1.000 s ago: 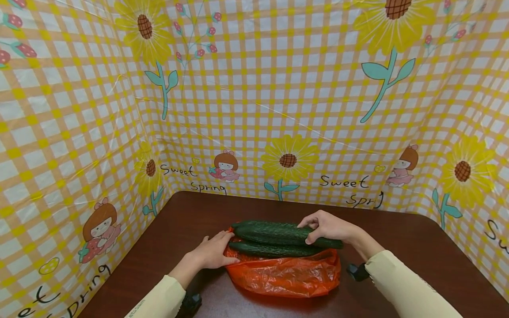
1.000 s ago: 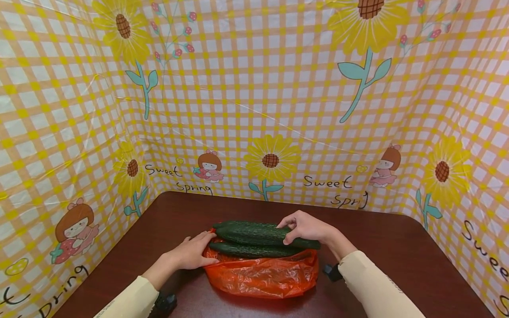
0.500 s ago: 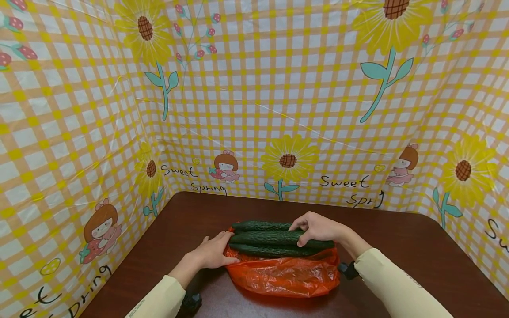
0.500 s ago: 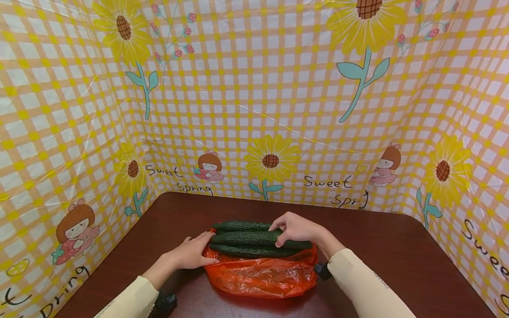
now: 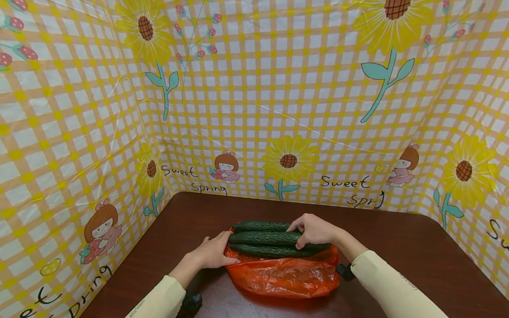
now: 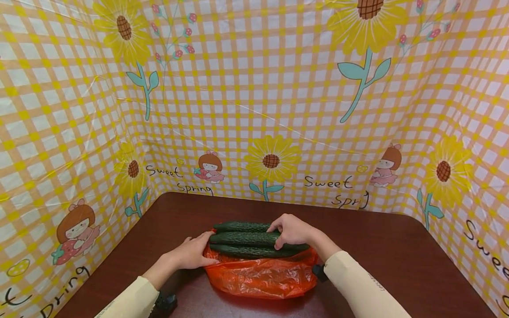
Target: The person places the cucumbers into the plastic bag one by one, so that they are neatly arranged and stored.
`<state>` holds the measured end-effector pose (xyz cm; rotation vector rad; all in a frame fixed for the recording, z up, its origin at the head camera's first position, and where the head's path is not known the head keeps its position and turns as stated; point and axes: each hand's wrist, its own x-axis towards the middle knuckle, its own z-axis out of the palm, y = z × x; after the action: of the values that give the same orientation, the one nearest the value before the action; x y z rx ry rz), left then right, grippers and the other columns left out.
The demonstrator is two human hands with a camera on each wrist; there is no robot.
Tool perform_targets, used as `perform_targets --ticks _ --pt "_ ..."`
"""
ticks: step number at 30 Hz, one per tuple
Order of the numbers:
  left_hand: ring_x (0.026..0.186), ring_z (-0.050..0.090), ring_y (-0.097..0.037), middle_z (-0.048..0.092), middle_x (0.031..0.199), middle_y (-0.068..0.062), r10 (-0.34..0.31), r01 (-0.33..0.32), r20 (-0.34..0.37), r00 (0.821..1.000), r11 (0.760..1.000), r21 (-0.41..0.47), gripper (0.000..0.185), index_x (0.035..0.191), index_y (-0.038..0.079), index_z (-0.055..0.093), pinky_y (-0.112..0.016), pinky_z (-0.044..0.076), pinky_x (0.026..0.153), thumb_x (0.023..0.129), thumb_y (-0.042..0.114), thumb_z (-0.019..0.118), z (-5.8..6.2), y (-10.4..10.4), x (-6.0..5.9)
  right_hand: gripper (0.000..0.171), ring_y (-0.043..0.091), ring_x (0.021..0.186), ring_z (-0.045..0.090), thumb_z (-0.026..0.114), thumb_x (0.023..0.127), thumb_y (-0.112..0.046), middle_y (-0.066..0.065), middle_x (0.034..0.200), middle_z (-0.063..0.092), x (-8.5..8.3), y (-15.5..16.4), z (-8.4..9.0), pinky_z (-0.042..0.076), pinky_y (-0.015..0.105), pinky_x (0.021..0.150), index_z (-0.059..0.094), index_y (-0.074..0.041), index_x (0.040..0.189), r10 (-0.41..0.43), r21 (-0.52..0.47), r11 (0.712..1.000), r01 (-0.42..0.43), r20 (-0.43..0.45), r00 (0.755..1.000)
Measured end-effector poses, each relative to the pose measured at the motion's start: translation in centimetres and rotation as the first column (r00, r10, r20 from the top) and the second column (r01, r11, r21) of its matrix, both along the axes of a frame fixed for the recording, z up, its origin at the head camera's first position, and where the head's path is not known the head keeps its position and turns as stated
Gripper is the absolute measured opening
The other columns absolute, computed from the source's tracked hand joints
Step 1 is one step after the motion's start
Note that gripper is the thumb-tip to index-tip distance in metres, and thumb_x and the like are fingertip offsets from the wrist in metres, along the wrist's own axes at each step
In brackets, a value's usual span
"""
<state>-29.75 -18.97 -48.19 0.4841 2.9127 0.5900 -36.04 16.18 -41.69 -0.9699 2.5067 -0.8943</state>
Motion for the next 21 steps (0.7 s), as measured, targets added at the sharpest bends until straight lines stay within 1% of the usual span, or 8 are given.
perform_targets --ticks 5,9,12,15,18,21 --pt "0.143 0.044 -0.034 0.037 0.160 -0.014 0.004 -0.004 0.001 1.000 1.000 0.006 0.097 0.155 0.009 0.032 -0.070 0.018 0.116 0.084 0.060 0.074 -0.1 0.0 0.0 0.045 0.014 0.053 0.015 0.082 0.077 -0.004 -0.006 0.058 0.017 0.3 -0.2 -0.1 0.028 0.028 0.055 0.073 -0.004 0.121 -0.015 0.019 1.000 0.015 -0.010 1.000" --pt "0.144 0.042 -0.033 0.036 0.160 -0.013 0.004 -0.004 0.005 1.000 1.000 0.008 0.098 0.156 0.010 0.031 -0.069 0.017 0.116 0.084 0.060 0.073 -0.3 0.1 -0.2 0.043 0.015 0.053 0.017 0.082 0.079 -0.005 -0.005 0.059 0.017 0.4 -0.1 0.0 0.030 0.028 0.057 0.073 -0.007 0.121 -0.031 0.030 0.999 0.031 -0.010 0.999" --pt "0.145 0.041 -0.032 0.035 0.161 -0.013 -0.002 0.002 0.010 1.000 1.000 0.015 0.097 0.157 0.010 0.030 -0.069 0.016 0.116 0.085 0.060 0.073 -0.1 0.1 -0.2 0.041 0.015 0.053 0.017 0.081 0.081 -0.005 -0.005 0.059 0.017 0.5 0.0 0.2 0.032 0.028 0.057 0.073 -0.009 0.121 -0.039 0.030 0.999 0.039 0.000 0.999" --pt "0.145 0.040 -0.033 0.034 0.161 -0.014 -0.010 0.009 0.020 1.000 0.999 0.037 0.096 0.157 0.009 0.029 -0.071 0.016 0.116 0.086 0.058 0.072 0.2 0.0 0.1 0.038 0.015 0.053 0.017 0.079 0.084 -0.006 -0.005 0.058 0.019 0.7 0.1 0.6 0.033 0.029 0.057 0.072 -0.008 0.121 -0.042 0.018 0.999 0.041 0.005 0.999" --pt "0.146 0.040 -0.034 0.034 0.161 -0.013 -0.013 0.011 0.037 0.999 0.997 0.070 0.095 0.157 0.008 0.028 -0.072 0.015 0.115 0.088 0.056 0.072 0.3 -0.2 0.3 0.035 0.014 0.052 0.019 0.075 0.089 -0.009 -0.006 0.057 0.023 1.1 0.4 0.9 0.033 0.028 0.058 0.071 -0.005 0.123 -0.040 -0.002 0.999 0.040 -0.023 0.999" --pt "0.145 0.040 -0.034 0.035 0.161 -0.012 -0.017 0.011 0.053 0.998 0.994 0.110 0.095 0.157 0.008 0.029 -0.071 0.015 0.115 0.088 0.057 0.071 0.1 -0.5 0.2 0.032 0.010 0.051 0.023 0.071 0.094 -0.015 -0.006 0.058 0.030 1.6 1.1 0.8 0.034 0.027 0.058 0.070 -0.004 0.124 -0.052 -0.017 0.999 0.051 -0.078 0.996"
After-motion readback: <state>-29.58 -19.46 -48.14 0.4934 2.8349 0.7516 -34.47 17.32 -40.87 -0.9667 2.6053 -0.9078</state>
